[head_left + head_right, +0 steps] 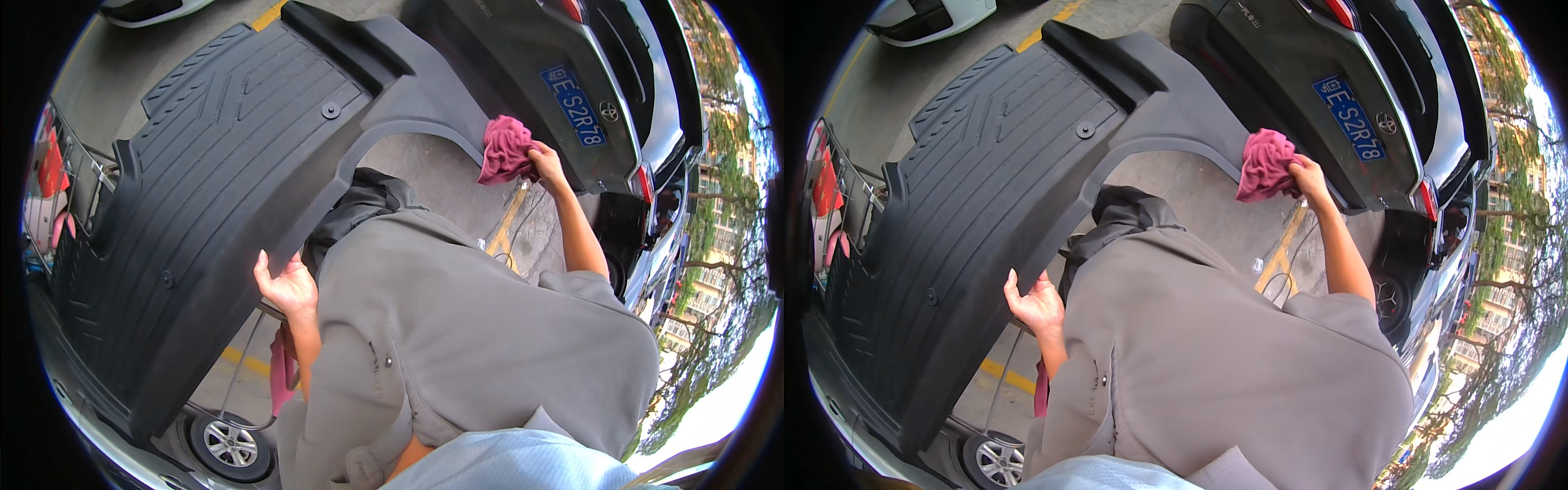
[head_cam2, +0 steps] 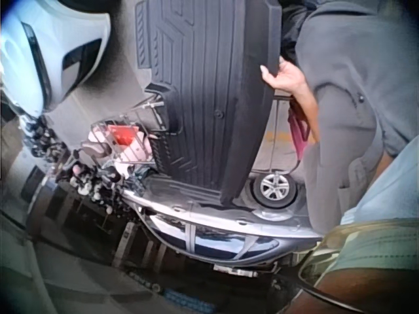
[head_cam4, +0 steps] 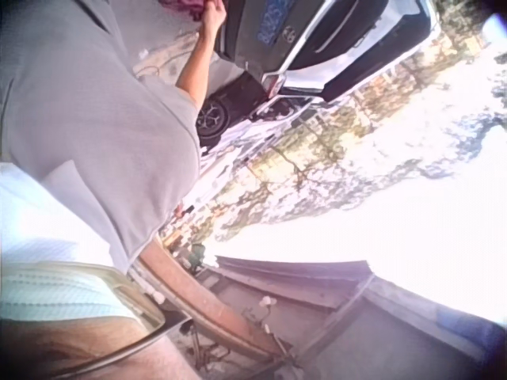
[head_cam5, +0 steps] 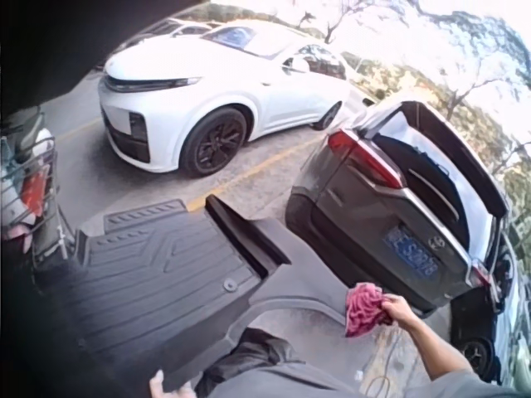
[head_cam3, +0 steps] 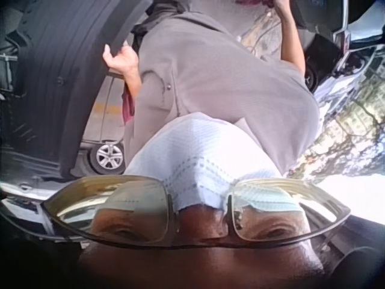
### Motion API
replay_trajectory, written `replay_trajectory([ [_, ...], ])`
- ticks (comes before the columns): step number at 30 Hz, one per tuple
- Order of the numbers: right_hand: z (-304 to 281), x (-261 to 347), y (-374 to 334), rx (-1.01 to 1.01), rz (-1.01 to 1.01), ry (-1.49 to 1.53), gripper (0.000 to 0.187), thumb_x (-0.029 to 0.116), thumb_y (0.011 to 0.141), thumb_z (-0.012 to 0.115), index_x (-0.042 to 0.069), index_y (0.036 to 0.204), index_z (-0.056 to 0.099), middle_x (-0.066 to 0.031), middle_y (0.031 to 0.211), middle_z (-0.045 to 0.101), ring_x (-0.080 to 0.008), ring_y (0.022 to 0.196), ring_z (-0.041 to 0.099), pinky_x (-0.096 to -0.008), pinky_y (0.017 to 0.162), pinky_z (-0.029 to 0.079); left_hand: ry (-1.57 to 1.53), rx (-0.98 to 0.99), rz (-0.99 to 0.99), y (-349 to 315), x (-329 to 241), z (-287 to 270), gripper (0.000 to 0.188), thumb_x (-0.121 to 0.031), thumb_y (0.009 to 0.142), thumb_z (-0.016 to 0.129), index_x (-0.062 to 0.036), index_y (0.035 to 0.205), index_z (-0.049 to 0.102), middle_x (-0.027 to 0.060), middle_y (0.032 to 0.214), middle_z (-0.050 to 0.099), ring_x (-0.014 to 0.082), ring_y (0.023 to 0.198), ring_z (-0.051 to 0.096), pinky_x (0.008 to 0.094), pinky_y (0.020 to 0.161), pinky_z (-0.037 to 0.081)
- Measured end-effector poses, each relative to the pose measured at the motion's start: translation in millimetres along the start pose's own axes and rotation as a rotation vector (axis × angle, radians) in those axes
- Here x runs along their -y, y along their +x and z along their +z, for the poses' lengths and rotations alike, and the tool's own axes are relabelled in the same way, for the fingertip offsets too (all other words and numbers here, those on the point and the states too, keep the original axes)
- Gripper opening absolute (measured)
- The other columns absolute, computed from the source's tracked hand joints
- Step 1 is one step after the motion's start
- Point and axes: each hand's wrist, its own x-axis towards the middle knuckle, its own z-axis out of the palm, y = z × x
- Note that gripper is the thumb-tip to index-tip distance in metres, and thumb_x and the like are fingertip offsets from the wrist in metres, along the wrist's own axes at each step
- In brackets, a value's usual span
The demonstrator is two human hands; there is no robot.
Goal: The person wipes a black rubber car mat with a pink cloth, then carries it to a black car and installs it in the driver's side footwell. The person adjusts the mat to fit the contours of the floor and closes the car door.
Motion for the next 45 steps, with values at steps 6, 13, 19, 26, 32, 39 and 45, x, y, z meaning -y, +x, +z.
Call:
replay_trajectory([
  [6,86.6,39.7,49.5,0.089,-0.288,0.022,0.04,0.009,0.085,0.055,0.008,0.124,0.061,-0.0025,0.096,0.065,-0.0088,0.083,0.061,-0.0228,0.073,0.049,0.005,0.019,-0.026,0.3,-0.7,-8.1,0.036,-0.016,0.091,0.054,0.0069,0.118,0.055,0.0166,0.119,0.062,0.0275,0.106,0.061,0.0398,0.093,0.052],
  [13,212.8,177.9,155.0,-0.028,-0.802,-0.479,0.035,0.026,0.081,0.061,0.011,0.111,0.066,-0.0187,0.102,0.066,-0.0355,0.096,0.063,-0.0396,0.085,0.05,-0.045,0.0,-0.019,12.3,15.6,-4.5,0.034,-0.01,0.089,0.057,0.0027,0.12,0.055,0.0144,0.12,0.061,0.027,0.108,0.06,0.042,0.094,0.052],
  [19,298.9,253.1,171.7,0.082,-1.148,-0.796,0.038,0.033,0.085,0.06,0.02,0.12,0.062,-0.0174,0.112,0.06,-0.0352,0.103,0.061,-0.0441,0.089,0.049,-0.029,-0.144,0.055,7.1,21.0,9.7,0.034,-0.01,0.089,0.056,0.0028,0.121,0.055,0.0134,0.121,0.061,0.0267,0.11,0.059,0.0435,0.097,0.049],
  [26,224.7,220.6,123.4,0.198,-1.064,-1.166,0.04,0.04,0.085,0.062,0.017,0.118,0.062,-0.0222,0.103,0.062,-0.0405,0.086,0.065,-0.0479,0.074,0.054,-0.143,-0.082,0.042,9.1,14.2,-2.3,0.036,-0.01,0.089,0.055,0.0018,0.122,0.055,0.0132,0.122,0.061,0.0263,0.112,0.058,0.0427,0.099,0.047],
  [32,207.7,251.3,104.1,0.675,-0.701,-1.399,0.039,0.025,0.075,0.062,0.012,0.111,0.066,-0.0236,0.091,0.066,-0.0375,0.084,0.066,-0.0445,0.077,0.052,-0.138,-0.091,0.066,4.8,17.5,-3.5,0.037,-0.01,0.089,0.054,0.0007,0.124,0.053,0.0128,0.125,0.059,0.026,0.115,0.056,0.0446,0.1,0.046],
  [39,368.1,277.7,182.4,0.528,-1.293,-1.399,0.039,0.023,0.082,0.062,0.019,0.121,0.059,-0.0225,0.094,0.062,-0.0381,0.082,0.065,-0.0462,0.072,0.053,-0.132,-0.21,0.096,1.9,17.6,2.2,0.045,-0.008,0.087,0.054,-0.0013,0.132,0.048,0.0119,0.13,0.055,0.0259,0.12,0.053,0.0462,0.103,0.044],
  [45,519.4,369.0,301.4,0.327,-1.663,-1.158,0.026,0.034,0.086,0.059,0.014,0.102,0.062,-0.0128,0.106,0.065,-0.0353,0.091,0.066,-0.0466,0.076,0.054,-0.153,-0.294,0.154,-0.9,22.8,3.1,0.047,-0.006,0.085,0.054,-0.0002,0.131,0.048,0.0113,0.13,0.055,0.0251,0.119,0.053,0.0421,0.104,0.044],
])
